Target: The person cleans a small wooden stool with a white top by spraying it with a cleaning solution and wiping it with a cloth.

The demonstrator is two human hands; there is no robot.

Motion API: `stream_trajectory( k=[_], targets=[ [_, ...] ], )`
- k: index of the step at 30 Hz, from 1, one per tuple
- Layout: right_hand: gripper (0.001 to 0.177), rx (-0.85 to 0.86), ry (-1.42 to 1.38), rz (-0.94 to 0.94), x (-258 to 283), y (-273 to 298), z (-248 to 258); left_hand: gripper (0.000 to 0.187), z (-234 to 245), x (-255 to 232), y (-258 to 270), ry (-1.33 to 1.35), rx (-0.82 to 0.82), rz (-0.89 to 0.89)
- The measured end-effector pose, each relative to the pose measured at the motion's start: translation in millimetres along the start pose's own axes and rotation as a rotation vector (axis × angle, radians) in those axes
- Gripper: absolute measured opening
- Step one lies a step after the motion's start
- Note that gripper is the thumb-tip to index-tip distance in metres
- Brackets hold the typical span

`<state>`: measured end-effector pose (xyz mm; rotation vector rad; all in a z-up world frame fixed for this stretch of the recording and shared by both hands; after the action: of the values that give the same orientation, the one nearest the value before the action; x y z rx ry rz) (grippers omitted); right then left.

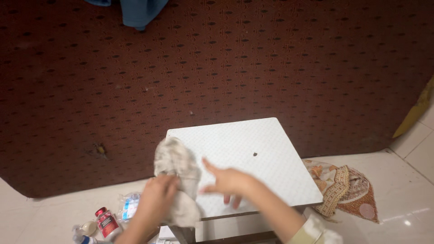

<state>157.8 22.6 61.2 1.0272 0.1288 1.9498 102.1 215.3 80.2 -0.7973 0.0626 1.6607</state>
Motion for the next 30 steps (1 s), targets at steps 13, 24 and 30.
stream_trajectory(
  k=[13, 24, 30],
  targets=[
    [0.085, -0.436, 0.522, 0.051, 11.0, -49.5, -28.2, 0.028, -42.6, 3.6, -78.9, -0.304, -0.142, -0.175],
    [0.065, -0.393, 0.405, 0.068, 2.9, -56.2, -17.8, 0.028, -29.2, -19.7, -8.5, -0.141, 0.031, -0.39],
    [0.067, -0.296, 0.31, 0.034, 1.8, -59.1, -10.3, 0.025, -43.3, 12.4, -38.3, -0.166, 0.079, -0.3]
  ],
)
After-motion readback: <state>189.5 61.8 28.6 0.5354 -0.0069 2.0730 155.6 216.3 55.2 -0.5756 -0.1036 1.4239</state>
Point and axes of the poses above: each hand's wrist, its own y-axis away from the middle knuckle, its own z-axis out of the back of the hand, x = y × z, the point moved 10 cm from there along -y, towards the middle knuckle
